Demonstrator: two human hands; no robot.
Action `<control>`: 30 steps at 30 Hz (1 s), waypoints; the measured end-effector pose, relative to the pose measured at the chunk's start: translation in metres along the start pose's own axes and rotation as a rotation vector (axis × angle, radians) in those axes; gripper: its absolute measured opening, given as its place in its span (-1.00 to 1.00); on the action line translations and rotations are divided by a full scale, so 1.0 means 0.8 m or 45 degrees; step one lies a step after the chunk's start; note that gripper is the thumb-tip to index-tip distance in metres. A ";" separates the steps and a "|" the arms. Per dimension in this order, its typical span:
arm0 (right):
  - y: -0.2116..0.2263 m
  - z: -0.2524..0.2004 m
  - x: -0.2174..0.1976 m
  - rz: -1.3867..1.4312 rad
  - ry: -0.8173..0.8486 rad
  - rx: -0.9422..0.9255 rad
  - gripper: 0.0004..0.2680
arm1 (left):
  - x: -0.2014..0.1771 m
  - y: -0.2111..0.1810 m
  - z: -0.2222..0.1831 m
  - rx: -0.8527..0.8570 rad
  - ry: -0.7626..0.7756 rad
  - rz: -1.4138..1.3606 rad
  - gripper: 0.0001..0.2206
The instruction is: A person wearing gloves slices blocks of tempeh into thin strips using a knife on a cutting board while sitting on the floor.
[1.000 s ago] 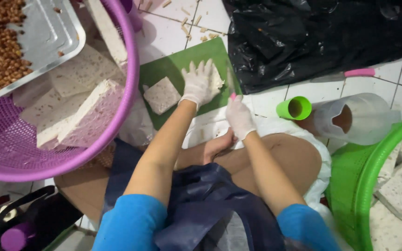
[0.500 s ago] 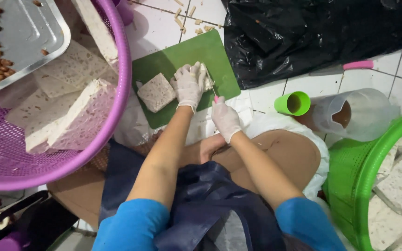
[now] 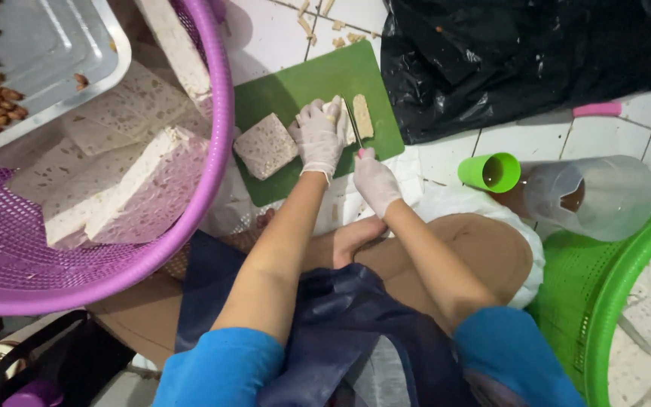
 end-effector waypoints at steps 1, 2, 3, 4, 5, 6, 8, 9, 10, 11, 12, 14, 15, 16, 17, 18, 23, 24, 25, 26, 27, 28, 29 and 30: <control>0.013 -0.012 -0.009 -0.351 -0.148 -0.192 -0.77 | -0.004 0.000 -0.002 -0.014 -0.012 0.002 -0.70; 0.023 -0.030 -0.009 -0.703 -0.287 -0.382 -0.78 | -0.005 0.000 -0.010 -0.035 -0.015 0.005 -0.71; 0.037 -0.041 -0.023 -0.708 -0.290 -0.392 -0.78 | -0.002 0.002 0.001 -0.043 -0.023 0.003 -0.71; 0.041 -0.061 -0.034 -0.608 -0.317 -0.314 -0.77 | 0.005 0.003 0.000 -0.047 -0.042 0.006 -0.70; 0.043 -0.079 -0.047 -0.508 -0.344 -0.234 -0.74 | 0.013 0.003 0.001 -0.052 -0.062 0.009 -0.69; 0.037 -0.076 -0.039 -0.510 -0.349 -0.223 -0.74 | 0.014 0.003 0.001 -0.042 -0.060 0.003 -0.69; 0.018 -0.067 -0.018 -0.390 -0.223 -0.099 -0.74 | 0.012 0.007 0.000 -0.034 -0.106 -0.014 -0.72; 0.013 -0.054 -0.016 -0.393 -0.224 -0.096 -0.74 | 0.013 0.003 0.003 -0.032 -0.105 -0.018 -0.72; 0.010 -0.042 -0.006 -0.300 -0.157 -0.093 -0.74 | 0.013 0.004 0.002 -0.026 -0.108 0.001 -0.74; 0.007 -0.031 0.004 -0.207 -0.090 -0.089 -0.74 | 0.013 0.005 0.001 -0.021 -0.111 0.021 -0.76; -0.005 -0.001 0.026 -0.206 -0.084 -0.091 -0.74 | 0.012 0.006 -0.001 -0.025 -0.108 0.024 -0.76; -0.033 0.063 0.064 0.033 0.000 0.003 -0.75 | -0.001 0.003 0.000 -0.011 -0.144 0.004 -0.78; -0.045 0.081 0.077 0.032 -0.014 -0.007 -0.75 | -0.001 0.001 0.002 -0.009 -0.162 0.003 -0.78; -0.051 0.096 0.088 -0.053 -0.126 -0.131 -0.76 | 0.002 0.002 0.000 -0.017 -0.160 -0.017 -0.78; -0.056 0.110 0.100 -0.139 -0.238 -0.253 -0.77 | 0.004 0.003 -0.001 -0.026 -0.158 -0.038 -0.77; -0.028 0.043 0.071 -0.142 -0.252 -0.263 -0.77 | 0.011 0.004 0.003 -0.025 -0.175 -0.041 -0.77; 0.036 -0.061 -0.032 -0.553 -0.431 -0.331 -0.79 | 0.019 0.010 0.001 -0.071 -0.211 -0.040 -0.78; 0.035 -0.061 -0.030 -0.555 -0.433 -0.326 -0.79 | 0.020 0.009 0.003 -0.067 -0.210 -0.043 -0.78; 0.030 -0.058 -0.025 -0.465 -0.354 -0.297 -0.78 | 0.021 0.009 0.005 -0.069 -0.213 -0.045 -0.80; 0.026 -0.060 -0.013 -0.373 -0.260 -0.268 -0.78 | 0.024 0.013 0.000 -0.080 -0.203 -0.041 -0.81; 0.020 -0.044 -0.003 -0.373 -0.246 -0.264 -0.78 | 0.023 0.013 0.000 -0.086 -0.190 -0.040 -0.81; 0.013 -0.027 0.007 -0.288 -0.191 -0.234 -0.79 | 0.020 0.011 0.001 -0.078 -0.194 -0.042 -0.81; 0.005 -0.013 0.016 -0.202 -0.137 -0.203 -0.80 | 0.014 0.008 0.001 -0.070 -0.199 -0.044 -0.80; 0.011 -0.005 0.014 -0.205 -0.152 -0.210 -0.80 | 0.017 0.009 0.000 -0.066 -0.214 -0.047 -0.80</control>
Point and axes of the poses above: each hand's wrist, its own z-axis towards the middle knuckle, its own x-axis out of the palm, y = z × x, the point moved 6 cm from there along z, towards the middle knuckle, and after that the axes turned 2 degrees about y, right-handed, at the moved point
